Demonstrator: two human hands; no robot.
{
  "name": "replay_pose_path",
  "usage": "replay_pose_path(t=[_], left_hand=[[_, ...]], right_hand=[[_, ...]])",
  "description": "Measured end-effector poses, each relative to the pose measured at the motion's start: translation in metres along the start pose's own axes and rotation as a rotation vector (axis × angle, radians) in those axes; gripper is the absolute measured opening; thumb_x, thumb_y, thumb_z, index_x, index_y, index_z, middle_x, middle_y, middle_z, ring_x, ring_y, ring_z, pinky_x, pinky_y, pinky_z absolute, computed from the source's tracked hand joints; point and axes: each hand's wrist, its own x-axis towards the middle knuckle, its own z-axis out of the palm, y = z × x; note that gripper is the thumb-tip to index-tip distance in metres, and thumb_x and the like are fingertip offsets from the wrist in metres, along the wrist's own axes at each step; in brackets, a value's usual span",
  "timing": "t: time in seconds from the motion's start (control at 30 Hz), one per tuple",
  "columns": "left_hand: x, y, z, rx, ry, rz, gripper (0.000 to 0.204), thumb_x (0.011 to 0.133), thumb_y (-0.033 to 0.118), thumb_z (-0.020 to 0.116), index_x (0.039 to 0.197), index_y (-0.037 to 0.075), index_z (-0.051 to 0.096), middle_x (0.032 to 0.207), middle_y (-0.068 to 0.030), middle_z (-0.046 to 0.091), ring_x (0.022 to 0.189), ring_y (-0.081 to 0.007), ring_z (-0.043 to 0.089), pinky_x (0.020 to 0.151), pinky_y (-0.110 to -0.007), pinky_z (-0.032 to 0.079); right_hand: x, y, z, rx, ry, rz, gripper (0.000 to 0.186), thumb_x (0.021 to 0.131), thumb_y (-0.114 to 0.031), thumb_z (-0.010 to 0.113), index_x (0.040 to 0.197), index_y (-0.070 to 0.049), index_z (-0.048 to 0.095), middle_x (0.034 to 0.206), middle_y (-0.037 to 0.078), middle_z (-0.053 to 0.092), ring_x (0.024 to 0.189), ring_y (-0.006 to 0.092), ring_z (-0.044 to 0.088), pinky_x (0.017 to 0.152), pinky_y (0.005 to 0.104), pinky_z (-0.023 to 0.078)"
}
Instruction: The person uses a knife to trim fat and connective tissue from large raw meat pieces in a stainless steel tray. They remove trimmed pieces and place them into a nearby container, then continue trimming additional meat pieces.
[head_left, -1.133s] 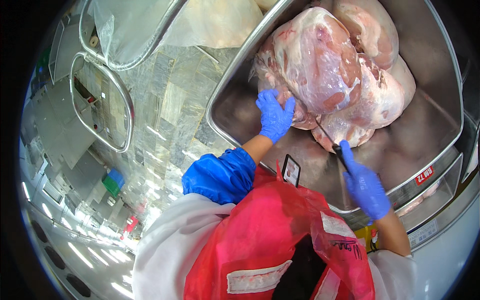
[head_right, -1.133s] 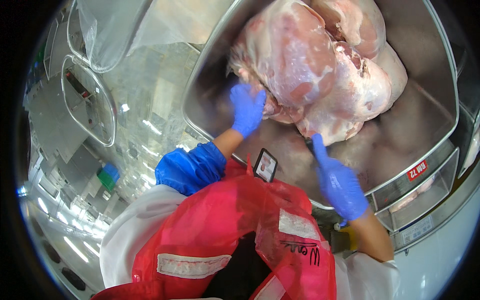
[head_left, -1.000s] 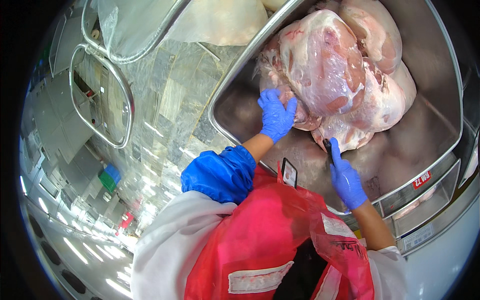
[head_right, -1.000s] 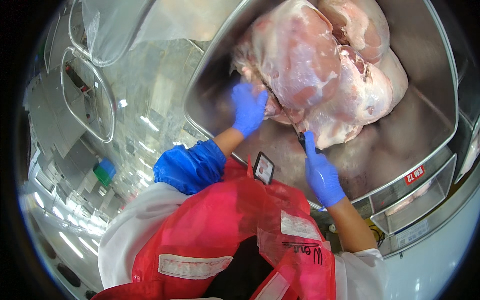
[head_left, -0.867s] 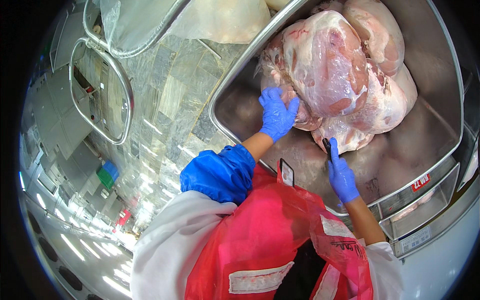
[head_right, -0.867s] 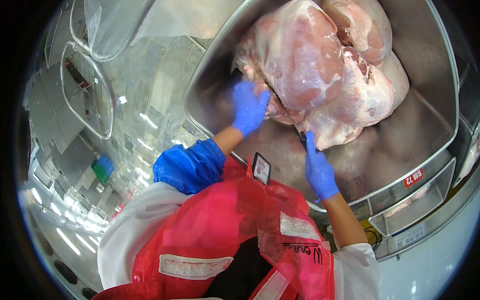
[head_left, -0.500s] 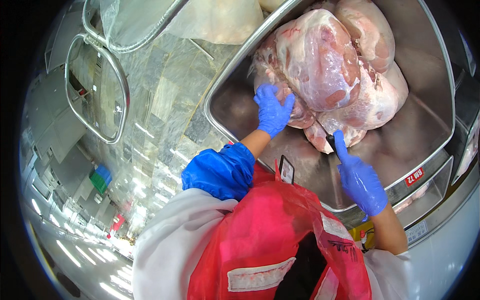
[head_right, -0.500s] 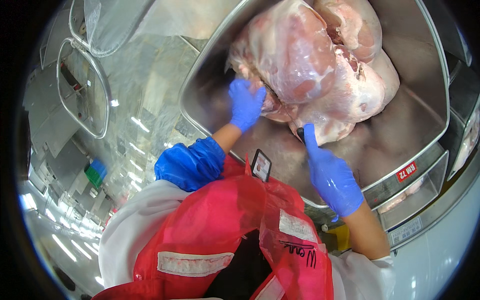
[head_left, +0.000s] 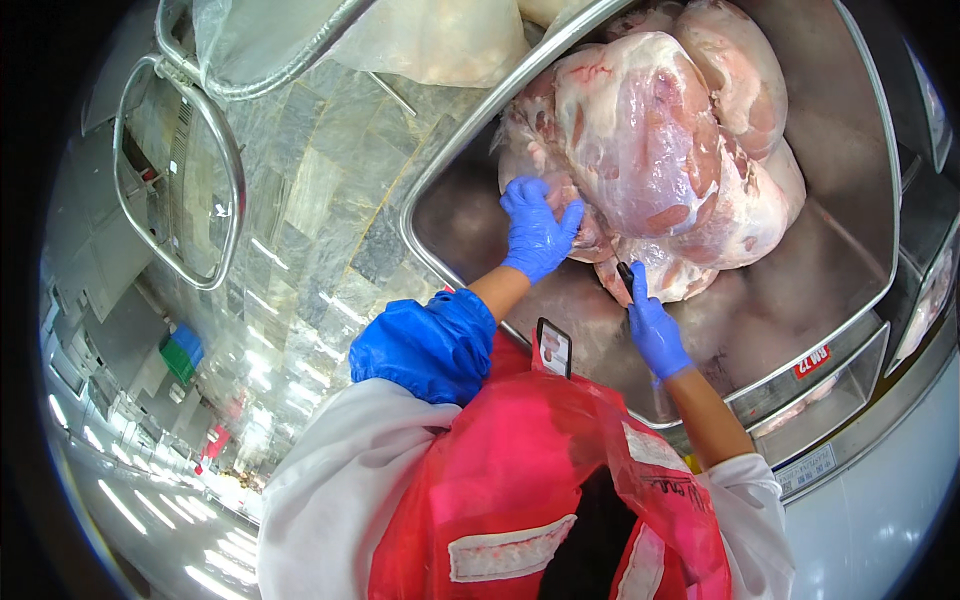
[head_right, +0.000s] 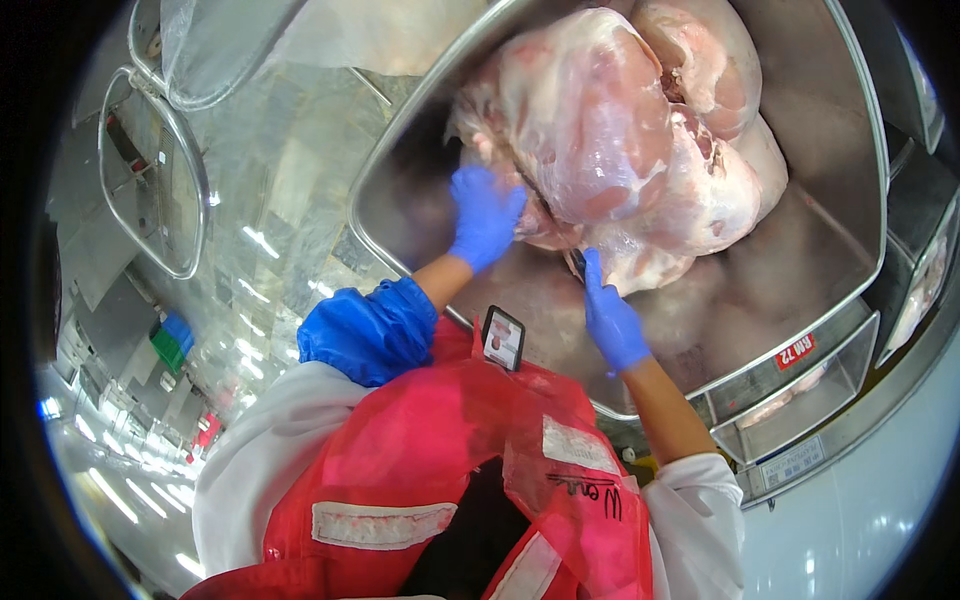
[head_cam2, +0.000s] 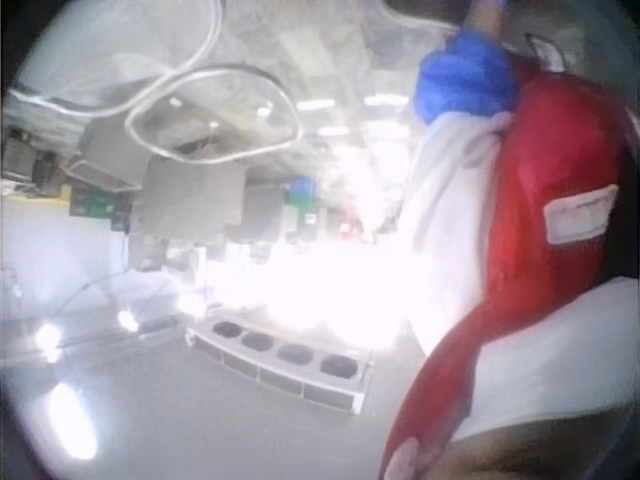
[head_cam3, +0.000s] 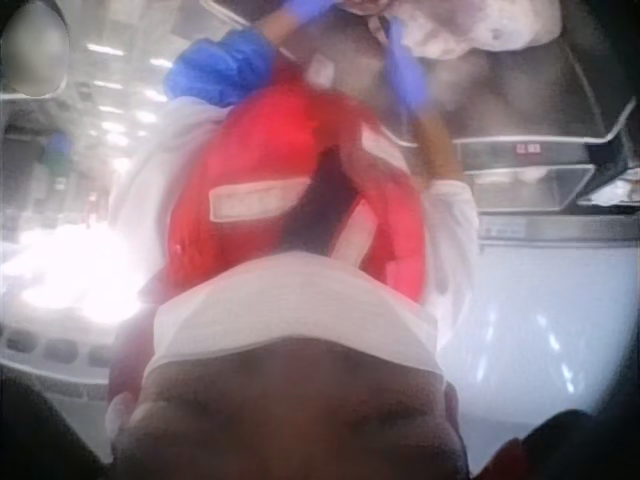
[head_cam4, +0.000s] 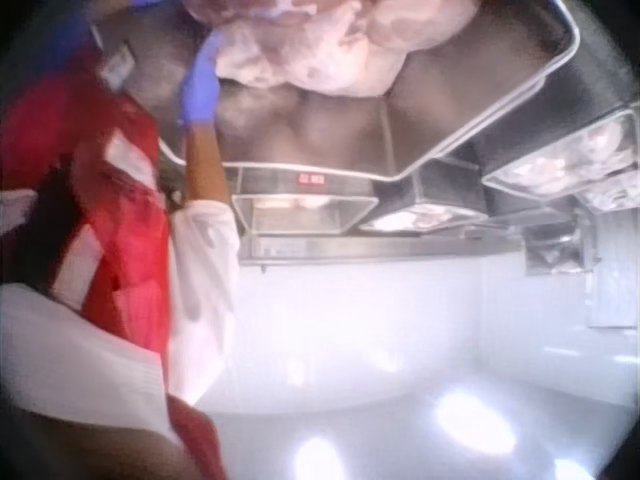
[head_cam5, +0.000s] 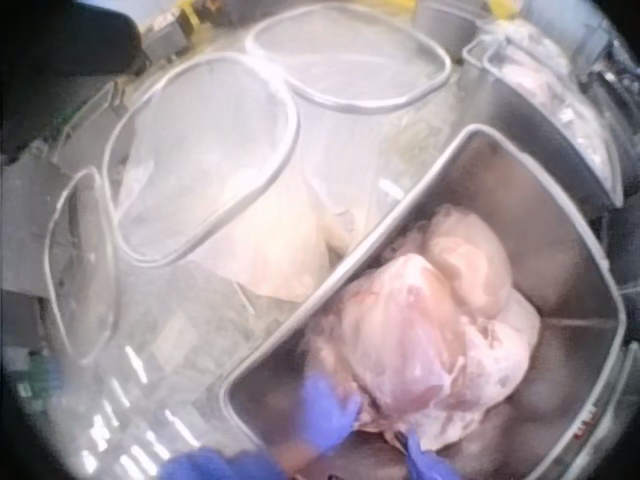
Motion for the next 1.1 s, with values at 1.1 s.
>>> replay_pose_path(t=[1.1], left_hand=[[0.005, -0.004, 0.003, -0.084, -0.108, -0.047, 0.058, 0.068, 0.040, 0.066, 0.103, 0.003, 0.040, 0.108, -0.0215, 0.037, 0.100, -0.0402, 0.036, 0.083, -0.049, 0.037]], right_hand=[[-0.006, -0.160, -0.162, -0.420, -0.197, -0.119, 0.072, 0.075, 0.002, 0.046, 0.137, 0.000, 0.008, 0.082, 0.025, 0.058, 0.075, 0.0409, 0.058, 0.065, 0.0457, 0.045]])
